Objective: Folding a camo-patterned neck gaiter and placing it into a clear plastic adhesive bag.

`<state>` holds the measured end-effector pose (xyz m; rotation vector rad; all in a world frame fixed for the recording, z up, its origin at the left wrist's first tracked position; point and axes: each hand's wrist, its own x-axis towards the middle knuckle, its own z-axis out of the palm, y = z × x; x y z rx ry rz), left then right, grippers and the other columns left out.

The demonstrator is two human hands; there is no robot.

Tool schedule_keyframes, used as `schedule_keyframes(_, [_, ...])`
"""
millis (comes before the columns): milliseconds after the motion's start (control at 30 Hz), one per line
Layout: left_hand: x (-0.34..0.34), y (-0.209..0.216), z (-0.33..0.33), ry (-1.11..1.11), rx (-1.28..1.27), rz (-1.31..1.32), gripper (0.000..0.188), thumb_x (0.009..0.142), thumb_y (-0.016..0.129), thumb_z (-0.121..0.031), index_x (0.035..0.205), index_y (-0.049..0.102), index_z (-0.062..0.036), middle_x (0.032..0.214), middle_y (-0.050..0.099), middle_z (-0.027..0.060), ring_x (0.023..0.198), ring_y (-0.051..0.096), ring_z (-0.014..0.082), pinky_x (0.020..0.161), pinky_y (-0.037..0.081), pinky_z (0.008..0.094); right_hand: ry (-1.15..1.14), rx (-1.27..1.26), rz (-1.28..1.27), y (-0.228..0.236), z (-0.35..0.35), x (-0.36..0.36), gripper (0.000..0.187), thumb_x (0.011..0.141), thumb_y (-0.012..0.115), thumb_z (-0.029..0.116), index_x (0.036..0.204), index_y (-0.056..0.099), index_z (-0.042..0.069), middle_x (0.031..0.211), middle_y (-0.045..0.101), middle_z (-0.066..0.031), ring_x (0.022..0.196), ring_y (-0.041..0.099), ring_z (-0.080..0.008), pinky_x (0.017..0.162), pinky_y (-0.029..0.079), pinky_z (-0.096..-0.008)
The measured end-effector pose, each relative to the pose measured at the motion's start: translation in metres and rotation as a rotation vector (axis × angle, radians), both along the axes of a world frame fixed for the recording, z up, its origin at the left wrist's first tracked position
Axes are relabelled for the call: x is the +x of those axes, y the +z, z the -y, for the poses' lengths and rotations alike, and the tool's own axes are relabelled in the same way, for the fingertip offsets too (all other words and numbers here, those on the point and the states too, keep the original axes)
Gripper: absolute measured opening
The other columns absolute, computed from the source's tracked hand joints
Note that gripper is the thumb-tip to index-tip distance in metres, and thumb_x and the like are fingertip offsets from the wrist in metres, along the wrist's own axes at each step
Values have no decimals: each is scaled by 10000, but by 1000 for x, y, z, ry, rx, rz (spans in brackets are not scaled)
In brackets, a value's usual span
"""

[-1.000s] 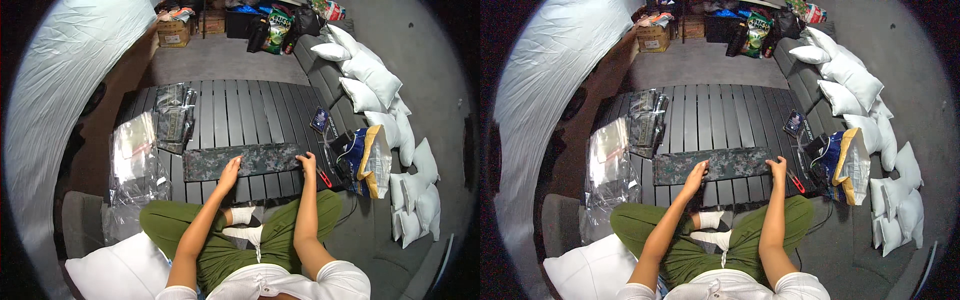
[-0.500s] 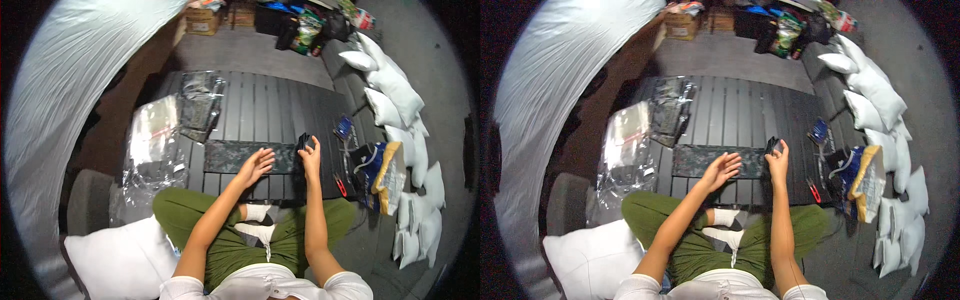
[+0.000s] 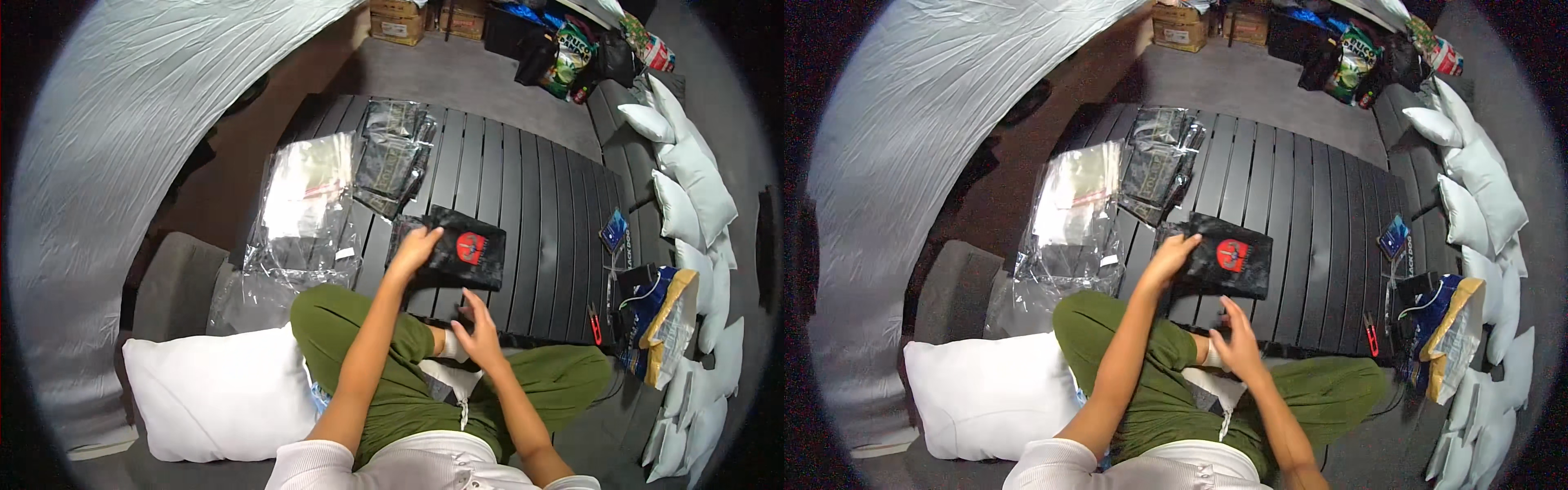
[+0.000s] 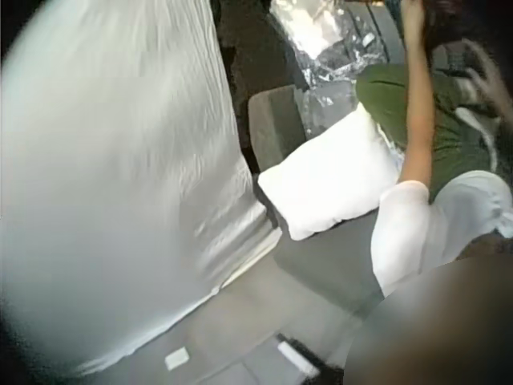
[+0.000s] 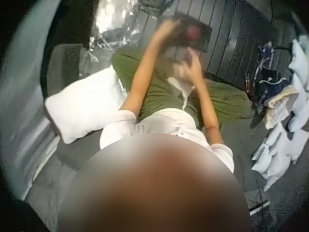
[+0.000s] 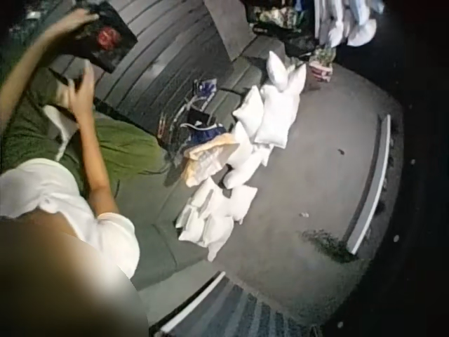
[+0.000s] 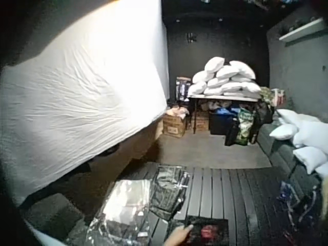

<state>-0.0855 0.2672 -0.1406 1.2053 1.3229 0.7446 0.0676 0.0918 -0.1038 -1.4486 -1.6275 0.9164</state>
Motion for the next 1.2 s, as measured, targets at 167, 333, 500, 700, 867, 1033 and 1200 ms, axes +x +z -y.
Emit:
schedule_keyframes(167, [-30,-16,13,259,253,-502,320,761,637,-248,918,610,29,806,627,214,795,618,340,691,471,395,-125,-12,116,-21,13,54,562,759,588,43,1278,373,33,1191,472,-154,872,546,-217,789,449,-315])
schedule_keyframes(333, [-21,-8,11,352,272,-382,289,775,630,-228,931,617,15,763,638,188,727,634,312,654,484,370,-273,-5,69,-29,13,84,493,784,568,26,1248,403,25,1147,494,-128,838,540,-188,756,452,-295])
schedule_keyframes(500, [-10,-15,14,411,307,-751,288,812,566,-340,857,629,-63,746,642,108,757,587,309,635,459,413,-317,-16,35,-33,9,89,409,809,550,50,1201,440,19,1142,497,-116,859,540,-191,743,450,-302])
schedule_keyframes(700, [-13,-26,9,509,447,-982,273,828,509,-349,838,638,-108,821,654,49,792,551,263,673,406,417,-275,208,236,-29,-3,83,308,777,547,52,1081,519,12,1096,532,-148,979,518,-304,851,409,-373])
schedule_keyframes(867, [-6,-19,4,504,455,-1068,337,810,535,-426,809,639,-106,785,654,33,813,535,257,677,356,401,-233,291,313,-23,-56,59,300,777,546,70,1074,551,31,1151,530,-139,1146,439,-321,952,327,-404])
schedule_keyframes(1033, [-11,-24,2,471,438,-1046,346,797,554,-441,761,636,-107,762,649,30,787,525,246,672,340,395,-112,300,549,-38,-118,41,446,843,525,247,1248,440,79,1301,416,-140,1266,300,-318,1039,211,-441])
schedule_keyframes(1200, [-10,-26,1,475,542,-1092,328,764,606,-430,742,623,-103,745,636,21,774,515,235,658,343,381,-110,202,763,-60,-130,45,565,827,510,415,1290,409,108,1379,319,-135,1299,245,-295,1052,108,-520])
